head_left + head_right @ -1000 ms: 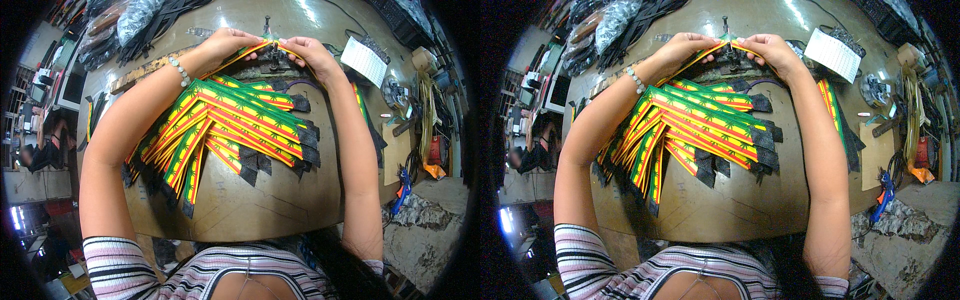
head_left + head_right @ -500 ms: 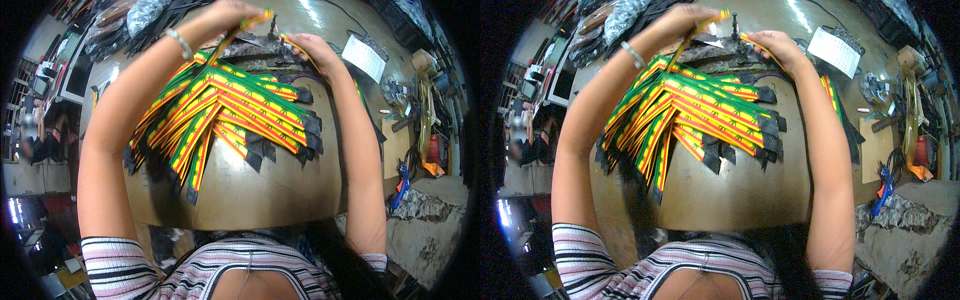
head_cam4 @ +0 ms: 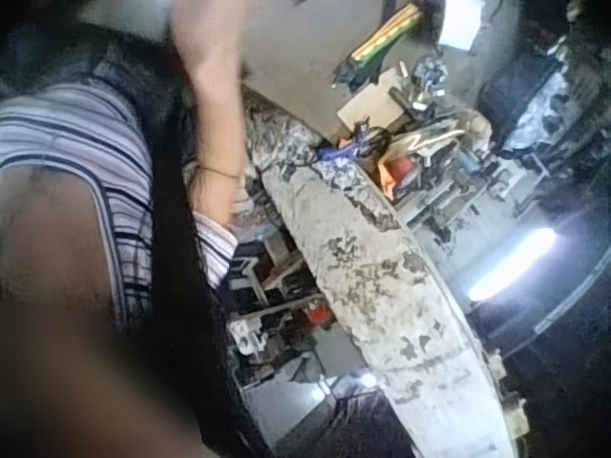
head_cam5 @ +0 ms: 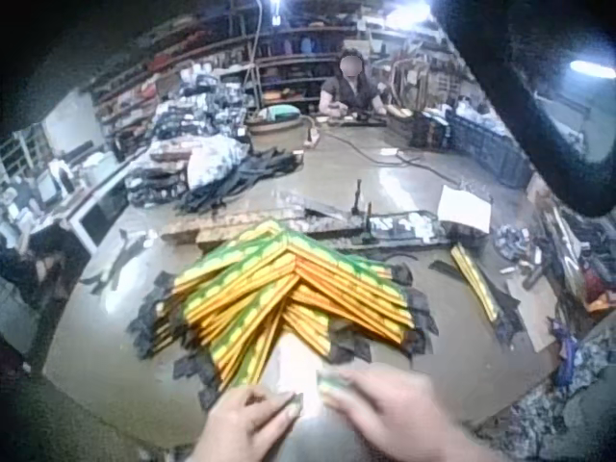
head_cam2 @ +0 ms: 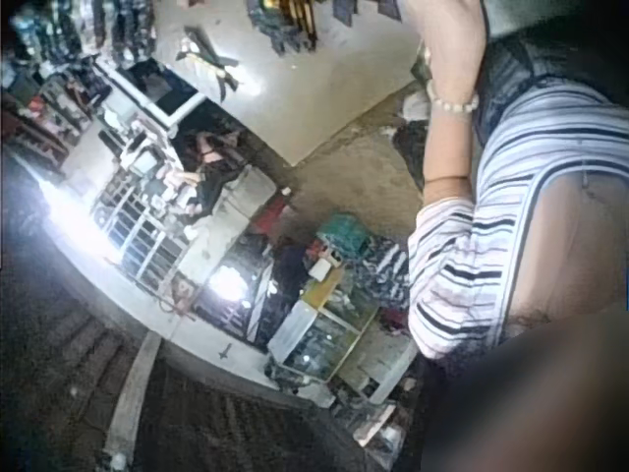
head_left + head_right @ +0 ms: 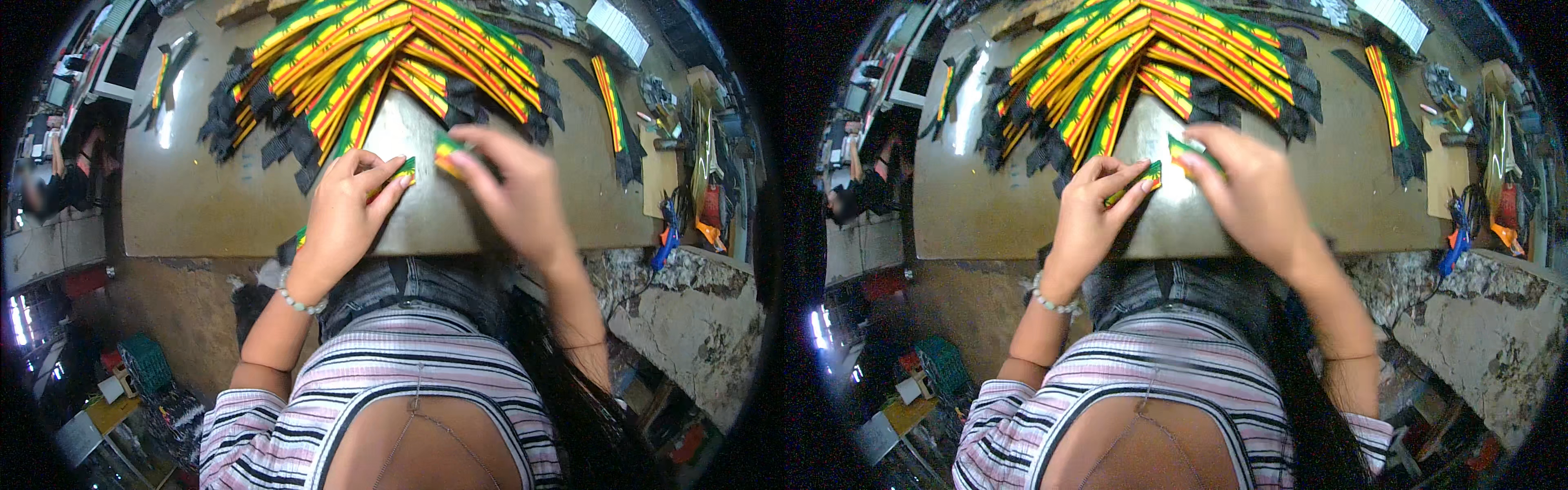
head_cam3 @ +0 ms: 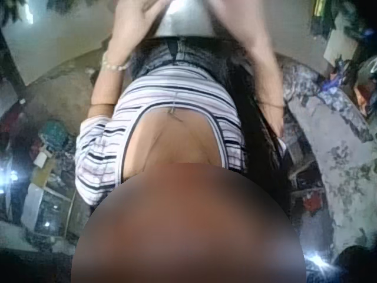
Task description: The person repeatedly picks up a green, yellow, and red patterned fabric strip and a black fabric piece, aligns them, and presses them together on a table. The person stacks the assembled pieces into a growing pile.
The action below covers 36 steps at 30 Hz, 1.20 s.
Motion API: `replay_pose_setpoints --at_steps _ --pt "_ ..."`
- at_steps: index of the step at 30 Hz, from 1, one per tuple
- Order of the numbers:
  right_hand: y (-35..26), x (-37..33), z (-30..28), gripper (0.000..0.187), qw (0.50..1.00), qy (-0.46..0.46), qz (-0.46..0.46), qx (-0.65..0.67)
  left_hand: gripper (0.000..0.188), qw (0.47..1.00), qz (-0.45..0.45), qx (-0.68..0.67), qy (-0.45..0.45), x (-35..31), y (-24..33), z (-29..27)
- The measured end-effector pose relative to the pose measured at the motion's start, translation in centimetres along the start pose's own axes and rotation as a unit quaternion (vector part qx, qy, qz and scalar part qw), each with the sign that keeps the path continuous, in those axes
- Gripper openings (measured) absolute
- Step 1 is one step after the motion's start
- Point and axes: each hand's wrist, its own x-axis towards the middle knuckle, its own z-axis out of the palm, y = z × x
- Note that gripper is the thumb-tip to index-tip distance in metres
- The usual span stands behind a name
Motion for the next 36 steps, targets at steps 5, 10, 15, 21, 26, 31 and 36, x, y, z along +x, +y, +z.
replay_pose_setpoints --at_steps 5,10,15,21,26,31,36 --pt "1.6 -3.9 5.7 0.017 0.993 0.006 0.096 0.069 0.026 0.998 0.001 0.025 0.05 -1.4 -1.2 2.2" --pt "1.9 -3.0 5.2 0.018 0.995 -0.031 0.079 0.046 0.026 0.999 0.013 0.023 0.048 -1.3 -1.4 2.0" --pt "1.7 -2.7 5.2 0.018 0.995 -0.066 0.073 0.012 0.024 0.998 0.017 0.027 0.063 -1.4 -1.5 2.3" --pt "1.1 -3.1 6.0 0.017 0.998 -0.024 0.013 -0.062 0.024 0.996 0.016 0.053 0.067 -1.3 -1.0 2.3" --pt "1.2 -3.6 6.5 0.019 0.996 -0.018 0.003 -0.085 0.024 0.996 0.006 0.067 0.058 -1.5 -0.9 2.5" --pt "1.2 -3.5 6.5 0.031 0.998 -0.063 0.014 -0.005 0.024 0.997 -0.007 0.061 0.051 -1.4 -0.7 2.4" --pt "0.2 -2.8 6.1 0.039 0.985 -0.132 -0.011 -0.114 0.023 0.996 0.003 0.067 0.056 -1.2 -0.4 2.2"
